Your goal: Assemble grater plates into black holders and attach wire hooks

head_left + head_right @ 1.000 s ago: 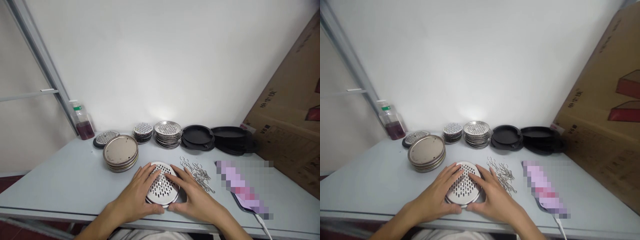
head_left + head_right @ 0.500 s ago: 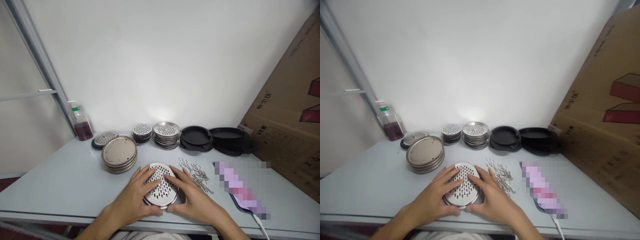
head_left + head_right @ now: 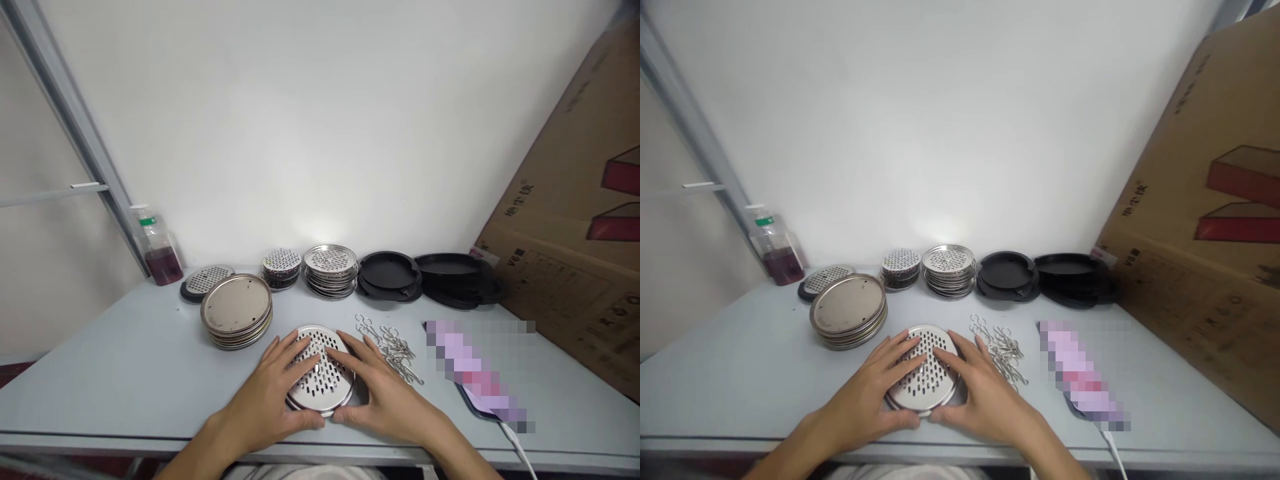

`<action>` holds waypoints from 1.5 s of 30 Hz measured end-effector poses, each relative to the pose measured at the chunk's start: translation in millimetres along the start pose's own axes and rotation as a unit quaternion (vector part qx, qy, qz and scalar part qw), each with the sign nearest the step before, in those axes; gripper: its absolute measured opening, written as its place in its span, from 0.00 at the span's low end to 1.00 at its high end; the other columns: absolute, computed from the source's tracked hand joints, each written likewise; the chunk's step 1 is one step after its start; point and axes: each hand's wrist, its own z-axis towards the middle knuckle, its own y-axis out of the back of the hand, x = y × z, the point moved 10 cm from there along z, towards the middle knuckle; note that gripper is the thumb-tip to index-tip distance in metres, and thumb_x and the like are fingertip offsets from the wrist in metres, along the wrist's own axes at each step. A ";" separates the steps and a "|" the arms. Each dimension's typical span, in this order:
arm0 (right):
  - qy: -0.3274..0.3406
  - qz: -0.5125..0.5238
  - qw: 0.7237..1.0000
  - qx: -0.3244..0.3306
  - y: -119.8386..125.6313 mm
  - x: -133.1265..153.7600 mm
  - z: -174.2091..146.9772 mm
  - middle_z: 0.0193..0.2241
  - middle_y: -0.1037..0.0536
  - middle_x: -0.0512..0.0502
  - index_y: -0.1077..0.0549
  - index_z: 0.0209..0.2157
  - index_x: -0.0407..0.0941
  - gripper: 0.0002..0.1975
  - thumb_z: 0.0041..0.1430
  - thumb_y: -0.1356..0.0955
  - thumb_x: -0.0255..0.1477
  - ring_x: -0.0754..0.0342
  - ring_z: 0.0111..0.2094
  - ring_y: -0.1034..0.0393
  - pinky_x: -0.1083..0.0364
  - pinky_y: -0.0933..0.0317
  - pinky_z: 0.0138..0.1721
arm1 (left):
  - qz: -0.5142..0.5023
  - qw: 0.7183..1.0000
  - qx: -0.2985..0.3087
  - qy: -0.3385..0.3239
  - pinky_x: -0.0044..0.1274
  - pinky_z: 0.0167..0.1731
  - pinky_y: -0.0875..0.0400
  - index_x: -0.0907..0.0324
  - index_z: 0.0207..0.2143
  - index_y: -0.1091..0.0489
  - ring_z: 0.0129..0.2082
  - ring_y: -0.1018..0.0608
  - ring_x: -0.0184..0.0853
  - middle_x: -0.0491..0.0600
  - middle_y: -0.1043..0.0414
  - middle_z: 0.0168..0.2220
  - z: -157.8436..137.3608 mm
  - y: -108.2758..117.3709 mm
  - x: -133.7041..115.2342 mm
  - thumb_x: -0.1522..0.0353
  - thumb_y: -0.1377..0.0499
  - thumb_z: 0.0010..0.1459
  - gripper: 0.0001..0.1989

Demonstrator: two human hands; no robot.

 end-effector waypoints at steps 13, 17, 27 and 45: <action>-0.079 0.244 0.941 -0.222 53.9 -32.5 5.1 0.61 0.34 0.37 0.37 0.62 0.48 0.32 0.59 0.31 0.44 0.42 0.57 0.32 0.41 0.39 0.59 | -0.014 1.000 -0.013 0.002 0.50 0.64 0.48 0.45 0.63 0.39 0.68 0.47 0.51 0.50 0.48 0.69 -1.0 2.3 1.5 0.46 0.37 0.52 0.38; -0.169 0.437 0.825 -0.317 74.8 -68.6 6.4 0.59 0.33 0.31 0.43 0.65 0.42 0.39 0.57 0.28 0.41 0.43 0.46 0.23 0.46 0.29 0.49 | -0.022 1.000 -0.014 0.002 0.49 0.63 0.47 0.45 0.63 0.39 0.68 0.47 0.52 0.50 0.47 0.68 -1.5 2.7 2.2 0.46 0.37 0.51 0.39; -0.186 0.573 0.694 -0.395 84.8 -106.2 19.7 0.57 0.33 0.34 0.47 0.64 0.44 0.38 0.55 0.29 0.24 0.46 0.41 0.20 0.46 0.29 0.51 | -0.022 1.000 -0.001 0.012 0.49 0.64 0.48 0.46 0.63 0.39 0.69 0.48 0.51 0.50 0.48 0.69 -0.6 3.4 1.2 0.46 0.37 0.51 0.39; -0.179 0.536 0.638 -0.523 123.5 -140.4 32.3 0.39 0.29 0.46 0.32 0.31 0.43 0.09 0.51 0.28 0.23 0.49 0.42 0.22 0.55 0.24 0.39 | -0.047 0.999 -0.009 0.016 0.50 0.64 0.48 0.47 0.62 0.36 0.68 0.47 0.54 0.52 0.47 0.68 -0.8 6.3 0.6 0.47 0.34 0.49 0.39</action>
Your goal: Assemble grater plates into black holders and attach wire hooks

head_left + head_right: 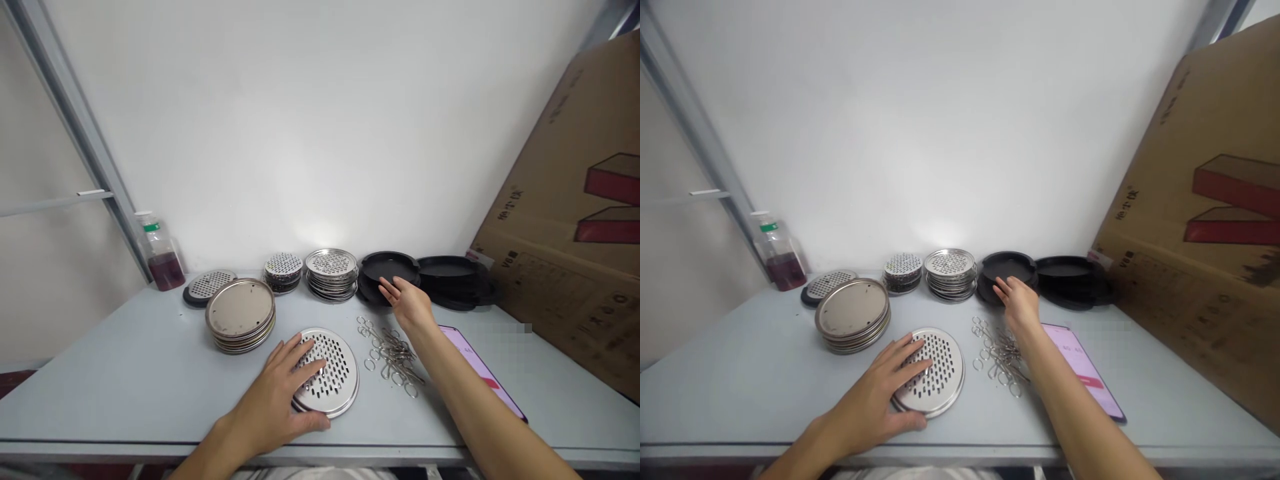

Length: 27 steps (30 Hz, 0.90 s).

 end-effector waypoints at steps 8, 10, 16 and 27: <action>0.134 -0.119 0.984 -0.017 65.1 60.5 -42.3 0.36 0.21 0.43 0.22 0.43 0.43 0.20 0.48 0.24 0.36 0.49 0.41 0.25 0.57 0.31 0.32 | -0.036 0.999 -0.003 0.012 0.47 0.64 0.47 0.50 0.66 0.43 0.69 0.48 0.52 0.54 0.49 0.69 -0.5 -1.2 5.4 0.50 0.32 0.47 0.46; 0.120 -0.138 0.983 -0.005 73.5 59.0 -55.4 0.33 0.20 0.43 0.21 0.39 0.42 0.21 0.43 0.23 0.37 0.49 0.36 0.25 0.56 0.32 0.30 | -0.051 0.998 -0.010 0.034 0.45 0.65 0.48 0.52 0.68 0.51 0.69 0.48 0.52 0.55 0.53 0.70 -2.2 -0.6 11.3 0.50 0.32 0.47 0.51; -0.112 -0.169 0.958 0.204 30.2 -8.2 -100.4 0.21 0.24 0.46 0.19 0.31 0.40 0.16 0.38 0.22 0.33 0.56 0.23 0.32 0.56 0.36 0.26 | -0.102 0.988 -0.092 0.067 0.46 0.64 0.46 0.55 0.70 0.63 0.68 0.49 0.55 0.61 0.58 0.70 -8.2 15.2 26.3 0.45 0.37 0.50 0.57; -0.130 -0.256 0.885 0.367 -10.8 -49.4 -143.9 0.19 0.30 0.55 0.22 0.34 0.42 0.12 0.47 0.25 0.33 0.62 0.20 0.43 0.60 0.49 0.24 | -0.150 0.985 -0.072 0.051 0.45 0.65 0.49 0.48 0.68 0.51 0.69 0.51 0.55 0.54 0.67 0.72 -7.0 18.5 19.9 0.41 0.34 0.39 0.57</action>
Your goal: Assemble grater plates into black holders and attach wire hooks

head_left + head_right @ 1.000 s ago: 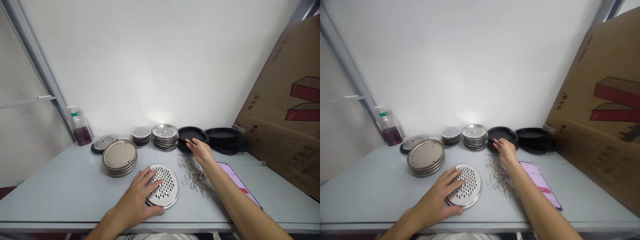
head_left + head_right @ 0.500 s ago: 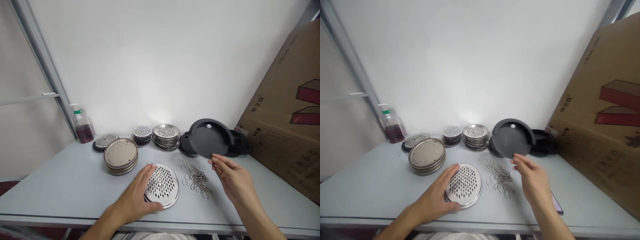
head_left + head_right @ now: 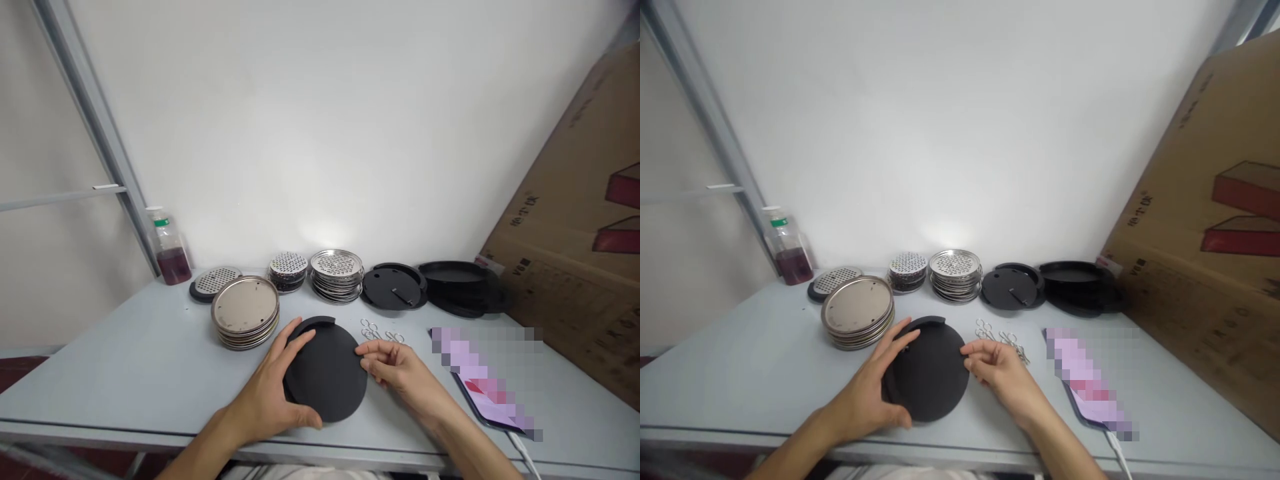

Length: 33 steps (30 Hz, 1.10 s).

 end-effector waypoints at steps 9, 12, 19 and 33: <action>0.167 -0.283 0.942 -0.071 -1.7 24.2 -8.6 0.50 0.25 0.40 0.30 0.53 0.46 0.26 0.54 0.28 0.41 0.43 0.50 0.31 0.46 0.38 0.51 | 0.110 0.993 0.038 -0.021 0.50 0.64 0.52 0.49 0.64 0.41 0.69 0.56 0.57 0.54 0.58 0.71 0.6 -7.9 -4.4 0.40 0.35 0.40 0.51; 0.208 -0.368 0.906 0.002 -20.5 23.5 -22.7 0.67 0.47 0.40 0.50 0.67 0.52 0.54 0.43 0.24 0.45 0.38 0.67 0.53 0.40 0.53 0.64 | 0.130 0.990 0.041 -0.031 0.51 0.64 0.51 0.50 0.64 0.40 0.69 0.55 0.57 0.55 0.56 0.70 -1.4 -6.9 -5.5 0.40 0.36 0.41 0.50; 0.193 -0.435 0.877 0.071 -55.5 10.5 -19.3 0.70 0.66 0.40 0.66 0.69 0.54 0.69 0.35 0.23 0.52 0.33 0.70 0.69 0.37 0.58 0.66 | 0.126 0.991 0.042 -0.036 0.49 0.63 0.47 0.55 0.52 0.33 0.69 0.52 0.55 0.58 0.48 0.68 -4.7 -2.1 -8.9 0.43 0.34 0.42 0.40; 0.124 -0.370 0.921 0.007 -17.7 24.1 -15.7 0.63 0.38 0.40 0.54 0.69 0.53 0.42 0.57 0.32 0.43 0.43 0.61 0.40 0.43 0.43 0.59 | 0.098 0.995 -0.013 0.003 0.44 0.61 0.42 0.55 0.30 0.40 0.67 0.45 0.53 0.57 0.39 0.64 -10.8 15.7 4.0 0.56 0.27 0.41 0.26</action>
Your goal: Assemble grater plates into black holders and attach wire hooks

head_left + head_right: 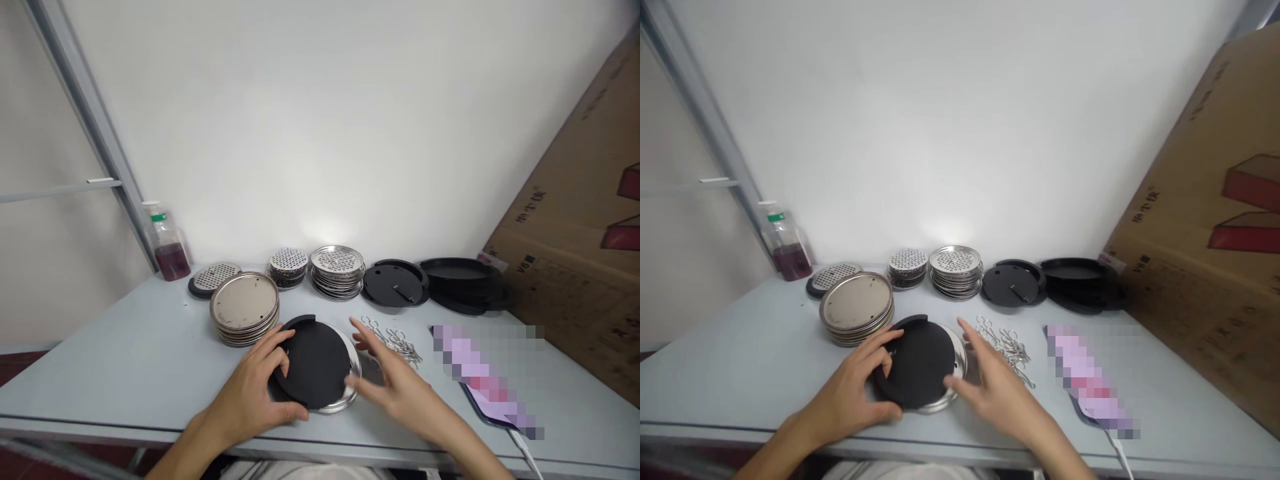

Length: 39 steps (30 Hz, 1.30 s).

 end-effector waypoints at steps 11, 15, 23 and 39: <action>-0.092 -0.029 0.993 -0.064 7.0 -19.1 26.5 0.33 0.20 0.43 0.35 0.59 0.39 0.27 0.60 0.37 0.35 0.45 0.38 0.26 0.50 0.39 0.42 | 0.003 1.000 0.004 0.000 0.44 0.61 0.43 0.55 0.31 0.41 0.67 0.46 0.53 0.55 0.41 0.65 0.6 -2.7 1.4 0.56 0.28 0.42 0.25; -0.108 0.044 0.992 -0.038 2.5 -24.3 29.2 0.27 0.22 0.45 0.28 0.52 0.35 0.25 0.59 0.36 0.37 0.48 0.31 0.27 0.52 0.37 0.36 | 0.000 1.000 0.004 -0.002 0.44 0.61 0.43 0.55 0.31 0.41 0.67 0.45 0.53 0.55 0.41 0.65 1.6 -2.4 0.8 0.55 0.28 0.43 0.25; -0.142 0.237 0.960 -0.052 26.1 -48.8 18.2 0.32 0.21 0.44 0.22 0.44 0.40 0.22 0.53 0.30 0.41 0.51 0.31 0.27 0.56 0.35 0.32 | -0.022 1.000 -0.003 0.007 0.42 0.59 0.39 0.55 0.30 0.40 0.65 0.39 0.53 0.58 0.41 0.65 0.1 0.3 2.7 0.55 0.29 0.44 0.24; -0.160 0.239 0.933 -0.217 115.3 -96.8 -29.5 0.45 0.21 0.36 0.27 0.53 0.44 0.33 0.47 0.26 0.45 0.41 0.42 0.24 0.48 0.29 0.40 | -0.010 1.000 0.004 0.023 0.42 0.59 0.38 0.55 0.30 0.37 0.64 0.38 0.53 0.56 0.42 0.65 1.3 -4.0 2.3 0.59 0.26 0.38 0.25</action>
